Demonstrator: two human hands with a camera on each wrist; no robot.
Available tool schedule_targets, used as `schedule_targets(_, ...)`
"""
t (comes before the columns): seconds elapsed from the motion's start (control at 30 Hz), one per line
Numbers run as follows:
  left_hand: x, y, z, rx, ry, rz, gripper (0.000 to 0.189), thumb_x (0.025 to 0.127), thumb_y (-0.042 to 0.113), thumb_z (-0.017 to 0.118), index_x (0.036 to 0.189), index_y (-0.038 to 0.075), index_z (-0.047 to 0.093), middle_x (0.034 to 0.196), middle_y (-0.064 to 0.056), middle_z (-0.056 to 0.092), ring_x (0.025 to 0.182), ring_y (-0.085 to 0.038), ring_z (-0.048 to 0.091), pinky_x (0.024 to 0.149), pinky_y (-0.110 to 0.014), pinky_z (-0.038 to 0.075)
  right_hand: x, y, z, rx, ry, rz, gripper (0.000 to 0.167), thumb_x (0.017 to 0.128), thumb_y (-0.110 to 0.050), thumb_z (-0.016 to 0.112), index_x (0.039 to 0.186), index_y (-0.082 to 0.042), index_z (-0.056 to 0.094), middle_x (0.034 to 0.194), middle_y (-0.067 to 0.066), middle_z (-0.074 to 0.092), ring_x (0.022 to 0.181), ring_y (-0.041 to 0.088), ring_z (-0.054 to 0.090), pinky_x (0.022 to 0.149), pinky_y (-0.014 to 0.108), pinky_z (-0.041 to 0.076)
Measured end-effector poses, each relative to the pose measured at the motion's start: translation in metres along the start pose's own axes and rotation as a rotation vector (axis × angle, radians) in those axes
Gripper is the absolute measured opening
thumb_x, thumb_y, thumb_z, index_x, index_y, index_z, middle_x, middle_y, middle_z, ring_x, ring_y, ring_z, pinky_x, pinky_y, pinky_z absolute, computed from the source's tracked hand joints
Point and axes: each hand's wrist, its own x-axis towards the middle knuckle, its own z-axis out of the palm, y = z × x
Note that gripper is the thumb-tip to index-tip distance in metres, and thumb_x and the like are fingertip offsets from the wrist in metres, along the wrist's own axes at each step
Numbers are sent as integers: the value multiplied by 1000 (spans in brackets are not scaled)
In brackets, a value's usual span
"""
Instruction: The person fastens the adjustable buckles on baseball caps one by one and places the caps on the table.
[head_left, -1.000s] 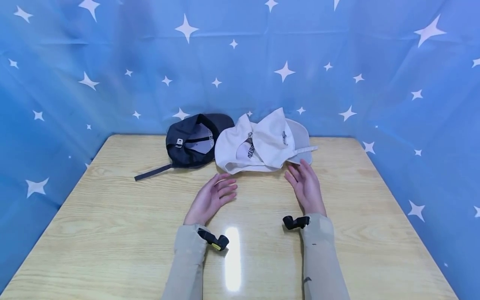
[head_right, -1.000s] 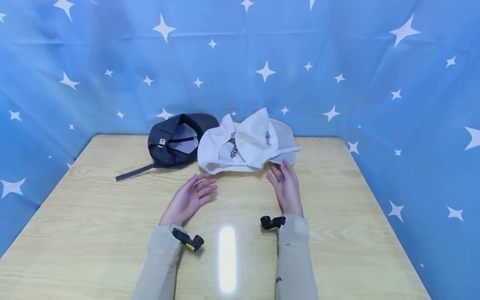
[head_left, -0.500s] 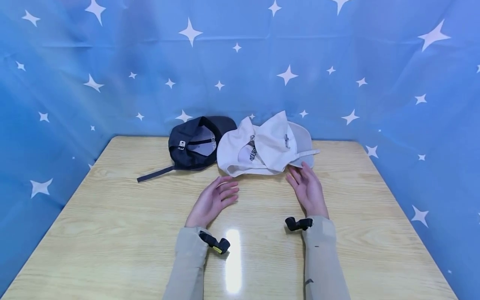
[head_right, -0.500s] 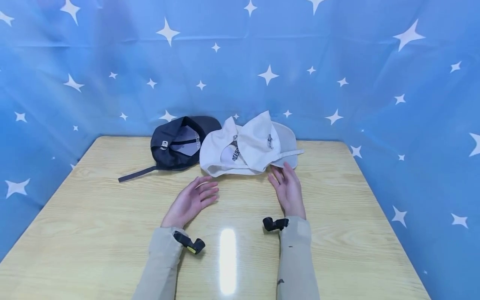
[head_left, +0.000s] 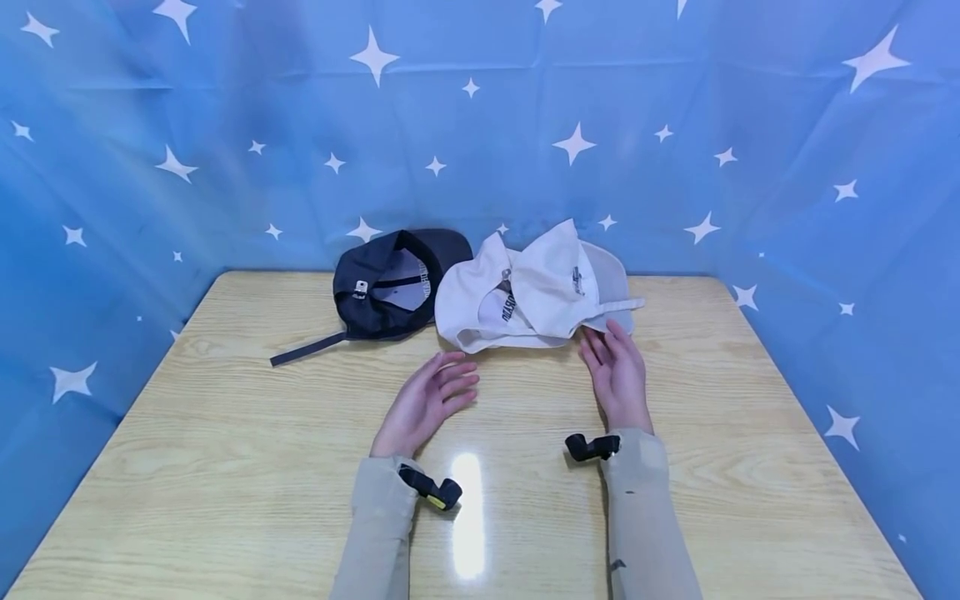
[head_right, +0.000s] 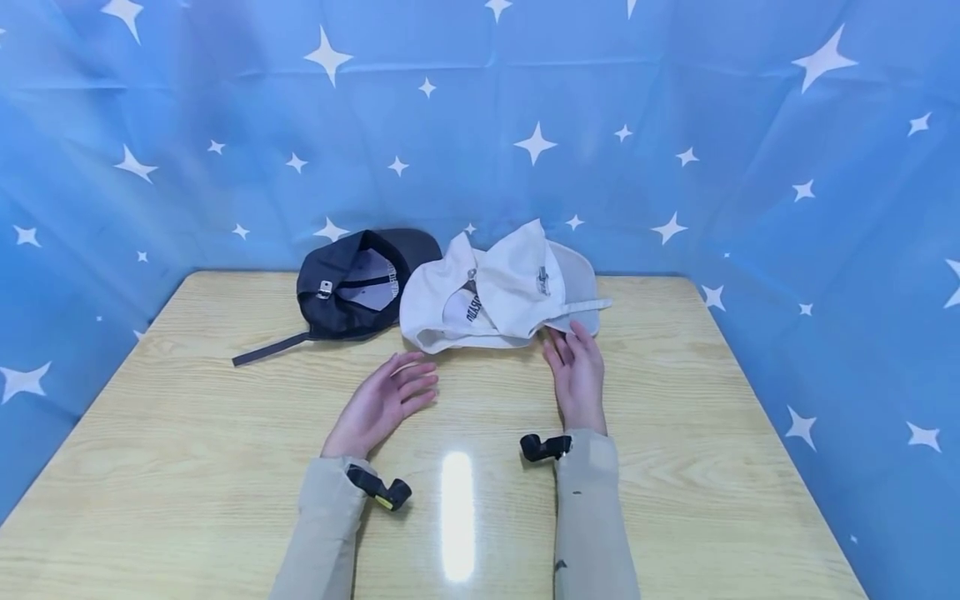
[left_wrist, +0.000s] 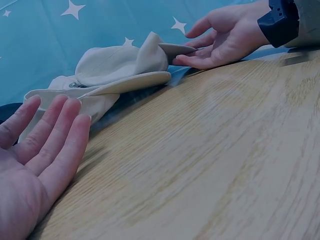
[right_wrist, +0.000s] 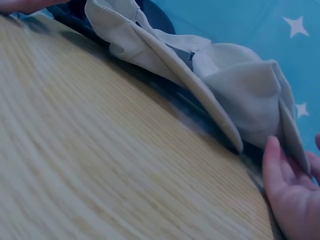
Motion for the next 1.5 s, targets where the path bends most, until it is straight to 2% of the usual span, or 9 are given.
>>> schedule_targets(0.2, -1, 0, 4, 58, 5, 8, 54, 93, 33, 45, 132, -2, 31, 134, -27, 33, 118, -38, 40, 97, -50, 31, 1, 1, 0, -60, -28, 45, 46, 94, -11, 43, 138, -11, 28, 135, 13, 30, 127, 26, 29, 101, 37, 29)
schedule_targets(0.3, 0, 0, 7, 127, -12, 10, 55, 93, 32, 45, 133, -2, 30, 133, -27, 35, 118, -39, 39, 96, -49, 33, 0, 0, 0, 38, 47, 34, 44, 93, -10, 46, 136, -9, 35, 131, 11, 37, 121, 22, 37, 99, 35, 32)
schedule_targets(0.47, 4, -1, 10, 219, -28, 30, 54, 92, 32, 47, 132, -2, 32, 132, -27, 36, 117, -40, 40, 93, -47, 36, 1, 0, 4, 218, 229, -67, 36, 86, -4, 57, 121, -2, 52, 109, 9, 51, 89, 16, 57, 90, 28, 42)
schedule_targets(0.57, 4, -2, 10, 234, -8, 34, 54, 91, 33, 50, 130, -1, 36, 130, -27, 38, 115, -40, 42, 92, -47, 38, 2, 2, 6, 194, 267, -102, 35, 82, -3, 62, 116, -2, 57, 100, 8, 52, 78, 14, 57, 87, 26, 44)
schedule_targets(0.77, 5, -4, 10, 253, 11, 12, 54, 90, 31, 53, 130, -1, 36, 129, -26, 40, 114, -39, 43, 92, -46, 39, 0, 4, 6, 150, 291, -105, 35, 78, -3, 66, 113, -4, 59, 98, 7, 52, 79, 13, 56, 84, 23, 45)
schedule_targets(1.17, 4, -5, 10, 303, -11, 22, 53, 89, 26, 55, 131, 0, 36, 126, -23, 44, 112, -35, 46, 92, -45, 39, 0, 4, 5, 215, 211, -93, 31, 81, 3, 60, 112, -2, 58, 81, 6, 55, 68, 13, 55, 71, 21, 49)
schedule_targets(1.37, 3, -7, 12, 407, -60, 22, 50, 91, 25, 51, 134, 5, 34, 124, -16, 48, 109, -30, 51, 90, -41, 41, 0, 7, 6, 275, 103, -45, 34, 81, 6, 60, 114, -1, 56, 88, 9, 58, 67, 14, 57, 63, 20, 49)
schedule_targets(1.5, 2, -8, 13, 415, -69, 40, 51, 91, 26, 52, 135, 6, 34, 123, -15, 50, 107, -31, 52, 89, -41, 43, -1, 10, 7, 243, -27, -41, 31, 83, 5, 57, 113, -1, 56, 92, 11, 61, 72, 15, 60, 65, 21, 50)
